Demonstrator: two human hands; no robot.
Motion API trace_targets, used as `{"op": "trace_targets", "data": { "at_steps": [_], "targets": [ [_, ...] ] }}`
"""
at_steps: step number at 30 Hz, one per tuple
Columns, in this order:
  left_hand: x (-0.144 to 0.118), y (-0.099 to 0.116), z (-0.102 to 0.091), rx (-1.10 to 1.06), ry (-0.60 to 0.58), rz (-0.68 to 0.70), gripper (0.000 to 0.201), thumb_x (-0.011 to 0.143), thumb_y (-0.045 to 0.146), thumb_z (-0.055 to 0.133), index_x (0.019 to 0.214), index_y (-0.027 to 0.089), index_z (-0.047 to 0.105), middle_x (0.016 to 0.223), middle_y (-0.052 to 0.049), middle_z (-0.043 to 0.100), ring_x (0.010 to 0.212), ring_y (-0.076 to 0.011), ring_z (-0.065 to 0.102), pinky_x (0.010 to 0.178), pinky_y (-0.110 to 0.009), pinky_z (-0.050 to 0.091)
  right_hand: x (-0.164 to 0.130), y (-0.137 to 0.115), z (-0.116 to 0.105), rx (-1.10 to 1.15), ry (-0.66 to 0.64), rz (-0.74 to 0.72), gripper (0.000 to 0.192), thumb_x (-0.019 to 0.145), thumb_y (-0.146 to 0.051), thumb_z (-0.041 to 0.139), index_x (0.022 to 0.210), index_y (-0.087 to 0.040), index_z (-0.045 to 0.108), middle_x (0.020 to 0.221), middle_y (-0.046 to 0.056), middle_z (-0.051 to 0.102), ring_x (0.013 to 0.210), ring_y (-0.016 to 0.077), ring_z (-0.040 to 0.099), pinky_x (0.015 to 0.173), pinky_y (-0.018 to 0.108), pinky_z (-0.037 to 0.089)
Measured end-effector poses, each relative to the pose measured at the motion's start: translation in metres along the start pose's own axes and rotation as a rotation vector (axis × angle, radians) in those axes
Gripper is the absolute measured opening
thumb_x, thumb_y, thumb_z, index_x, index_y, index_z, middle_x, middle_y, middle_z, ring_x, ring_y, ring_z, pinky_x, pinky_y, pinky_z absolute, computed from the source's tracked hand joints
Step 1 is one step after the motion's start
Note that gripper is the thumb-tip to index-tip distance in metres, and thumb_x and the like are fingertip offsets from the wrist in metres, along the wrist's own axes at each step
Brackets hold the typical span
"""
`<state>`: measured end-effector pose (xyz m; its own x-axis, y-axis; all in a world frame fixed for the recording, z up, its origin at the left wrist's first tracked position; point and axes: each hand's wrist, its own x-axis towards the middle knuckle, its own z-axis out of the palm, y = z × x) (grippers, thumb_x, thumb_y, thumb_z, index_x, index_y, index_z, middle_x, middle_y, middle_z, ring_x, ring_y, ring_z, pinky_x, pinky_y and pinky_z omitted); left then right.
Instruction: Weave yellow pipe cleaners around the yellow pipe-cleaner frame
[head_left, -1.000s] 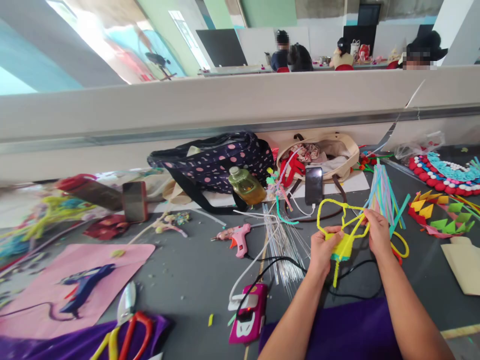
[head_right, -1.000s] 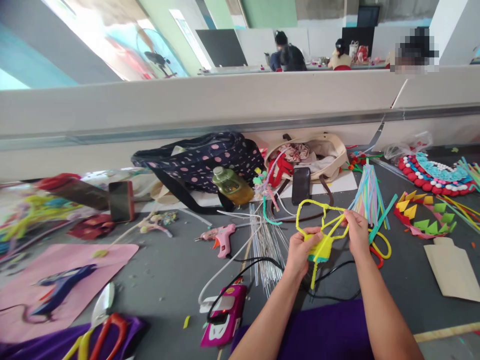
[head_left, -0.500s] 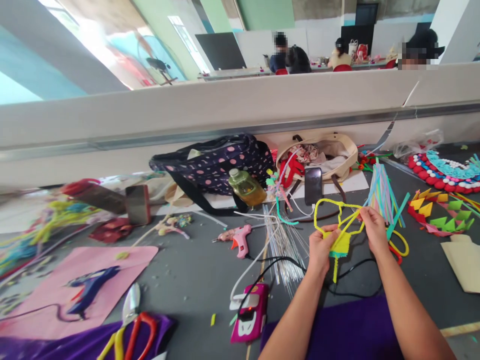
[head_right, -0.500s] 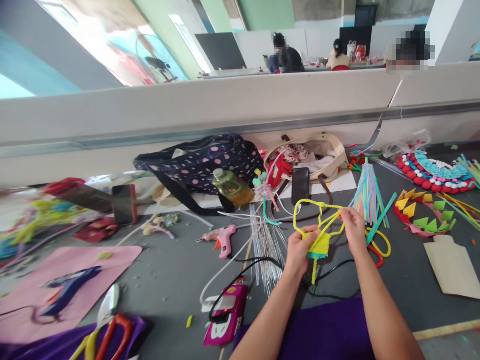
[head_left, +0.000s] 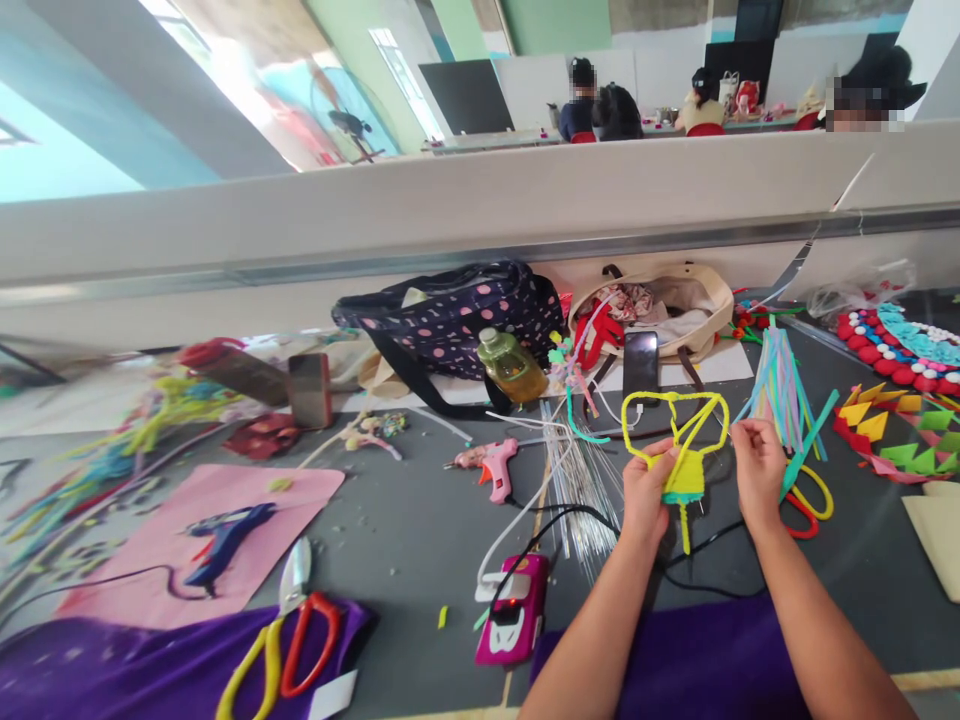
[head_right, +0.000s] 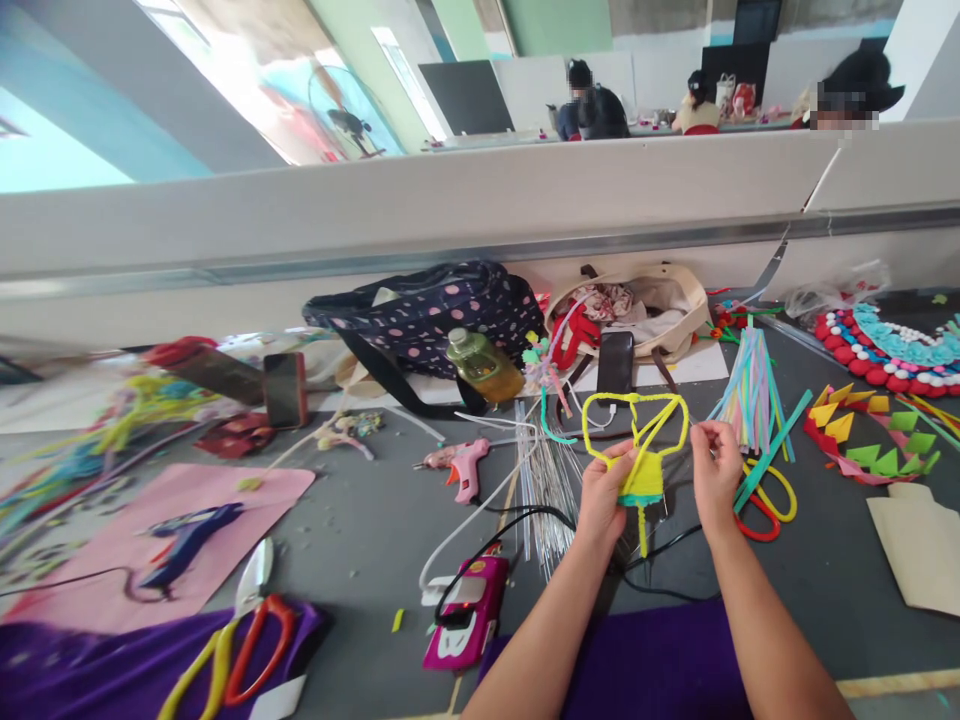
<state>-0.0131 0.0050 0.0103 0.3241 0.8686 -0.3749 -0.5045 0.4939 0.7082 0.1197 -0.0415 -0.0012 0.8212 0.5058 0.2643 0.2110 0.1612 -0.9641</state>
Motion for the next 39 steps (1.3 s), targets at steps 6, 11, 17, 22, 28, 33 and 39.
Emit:
{"op": "trace_targets", "data": {
  "at_steps": [6,11,17,22,28,33,39],
  "targets": [
    [-0.001,0.008,0.001,-0.057,-0.057,-0.041,0.037,0.052,0.026,0.088,0.082,0.012,0.071,0.070,-0.007,0.072,0.058,-0.0156,0.066,0.060,-0.027,0.051,-0.002,-0.005,0.006,0.227,-0.604,0.441,0.031,0.069,-0.048,0.073,0.081,-0.020,0.068,0.075,0.002,0.068,0.068,0.0175,0.060,0.065,0.029,0.046],
    [-0.002,0.012,0.000,-0.053,-0.060,-0.027,0.035,0.052,0.024,0.088,0.080,0.013,0.070,0.069,-0.006,0.072,0.058,-0.0162,0.066,0.061,-0.028,0.052,-0.009,-0.015,0.008,0.296,-0.805,0.519,0.029,0.067,-0.045,0.077,0.082,-0.021,0.071,0.074,0.001,0.070,0.071,0.0188,0.063,0.069,0.031,0.048],
    [-0.003,0.012,0.000,-0.038,-0.052,-0.030,0.037,0.050,0.024,0.088,0.080,0.012,0.071,0.071,-0.007,0.073,0.060,-0.0172,0.067,0.063,-0.029,0.053,-0.005,-0.013,0.001,0.305,-0.838,0.513,0.025,0.067,-0.040,0.079,0.083,-0.023,0.071,0.075,0.001,0.069,0.070,0.0180,0.063,0.070,0.030,0.047],
    [-0.002,0.012,-0.001,-0.011,-0.066,-0.026,0.037,0.050,0.025,0.088,0.080,0.012,0.072,0.068,-0.007,0.072,0.059,-0.0186,0.068,0.062,-0.030,0.053,-0.006,-0.014,0.000,0.283,-0.839,0.488,0.018,0.068,-0.036,0.076,0.075,-0.021,0.070,0.074,0.000,0.067,0.068,0.0164,0.060,0.068,0.029,0.045],
    [-0.002,0.012,0.000,0.010,-0.048,-0.020,0.037,0.049,0.025,0.088,0.079,0.012,0.072,0.066,-0.007,0.072,0.062,-0.0219,0.069,0.065,-0.034,0.054,-0.002,-0.009,-0.002,0.307,-0.729,0.552,0.015,0.065,-0.030,0.073,0.069,-0.018,0.064,0.064,-0.003,0.059,0.060,0.0121,0.051,0.060,0.025,0.040],
    [-0.003,0.011,0.002,0.027,-0.017,-0.014,0.038,0.049,0.025,0.088,0.080,0.011,0.072,0.064,-0.007,0.071,0.059,-0.0211,0.068,0.063,-0.032,0.053,0.001,-0.006,-0.004,0.283,-0.665,0.521,0.018,0.061,-0.031,0.074,0.066,-0.019,0.062,0.062,-0.003,0.055,0.059,0.0120,0.048,0.058,0.024,0.038],
    [0.004,0.014,-0.004,-0.011,0.065,0.058,0.039,0.049,0.025,0.088,0.083,0.011,0.072,0.070,-0.007,0.073,0.059,-0.0180,0.067,0.060,-0.028,0.052,0.002,-0.006,0.000,0.177,-0.605,0.402,0.027,0.070,-0.042,0.073,0.084,-0.019,0.067,0.073,0.000,0.064,0.069,0.0156,0.056,0.065,0.028,0.044]
  ]
}}
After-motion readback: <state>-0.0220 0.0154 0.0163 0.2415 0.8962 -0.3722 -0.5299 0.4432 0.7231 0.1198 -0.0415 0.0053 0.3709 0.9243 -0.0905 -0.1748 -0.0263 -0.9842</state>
